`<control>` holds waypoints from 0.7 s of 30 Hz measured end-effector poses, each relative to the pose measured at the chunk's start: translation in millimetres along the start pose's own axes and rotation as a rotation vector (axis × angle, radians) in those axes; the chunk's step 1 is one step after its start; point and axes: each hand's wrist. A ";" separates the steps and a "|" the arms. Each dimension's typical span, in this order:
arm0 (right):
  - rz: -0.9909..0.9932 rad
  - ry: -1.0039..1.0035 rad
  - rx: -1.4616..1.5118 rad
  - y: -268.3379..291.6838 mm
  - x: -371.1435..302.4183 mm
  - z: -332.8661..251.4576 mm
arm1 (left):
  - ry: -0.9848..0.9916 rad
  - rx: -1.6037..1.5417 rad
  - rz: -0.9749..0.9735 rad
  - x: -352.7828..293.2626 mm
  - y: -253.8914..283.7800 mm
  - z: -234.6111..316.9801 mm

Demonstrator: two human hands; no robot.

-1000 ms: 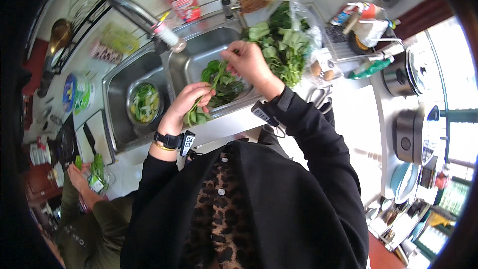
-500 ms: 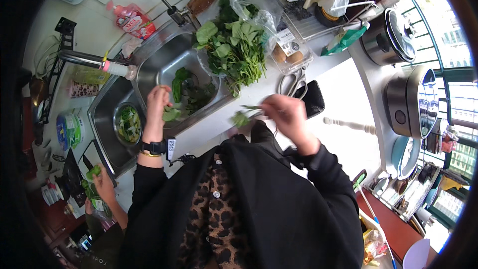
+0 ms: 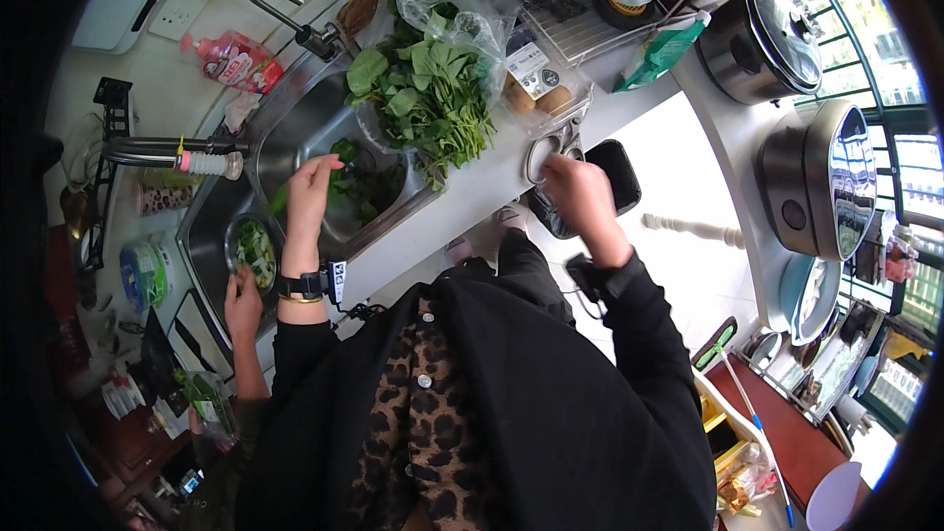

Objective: The person retrieves leafy greens from the refrigerator, places them on the counter, and uses scissors to trim the stems. They then separate the leaves by hand and place them into the sink.

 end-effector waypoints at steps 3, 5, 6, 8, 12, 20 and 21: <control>-0.071 -0.045 -0.046 -43.1 34.5 -37.5 | -0.165 -0.123 -0.045 5.4 -29.7 49.0; -0.217 -0.243 0.048 -56.7 55.2 -51.3 | -0.332 -0.117 -0.150 9.6 -53.3 75.9; -0.293 -0.330 0.147 -59.2 61.9 -56.2 | -0.468 -0.058 -0.225 11.4 -63.2 86.2; -0.039 -0.074 0.012 -56.7 67.8 -67.1 | -0.673 0.100 -0.386 13.6 -82.4 101.5; 0.185 0.276 -0.046 -16.5 77.0 -100.0 | -0.514 0.394 -0.551 15.0 -95.9 102.8; 0.066 0.237 0.297 87.3 110.4 -185.8 | -0.487 0.238 -0.561 19.9 -95.7 82.7; 0.024 0.200 0.321 94.4 111.6 -192.4 | -0.498 0.200 -0.558 20.3 -93.9 83.3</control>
Point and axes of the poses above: each hand's wrist, its own x-axis towards the middle knuckle, its own y-axis out of the back of the hand, z = x × y, and after that the axes turned 13 degrees about -y, right-handed
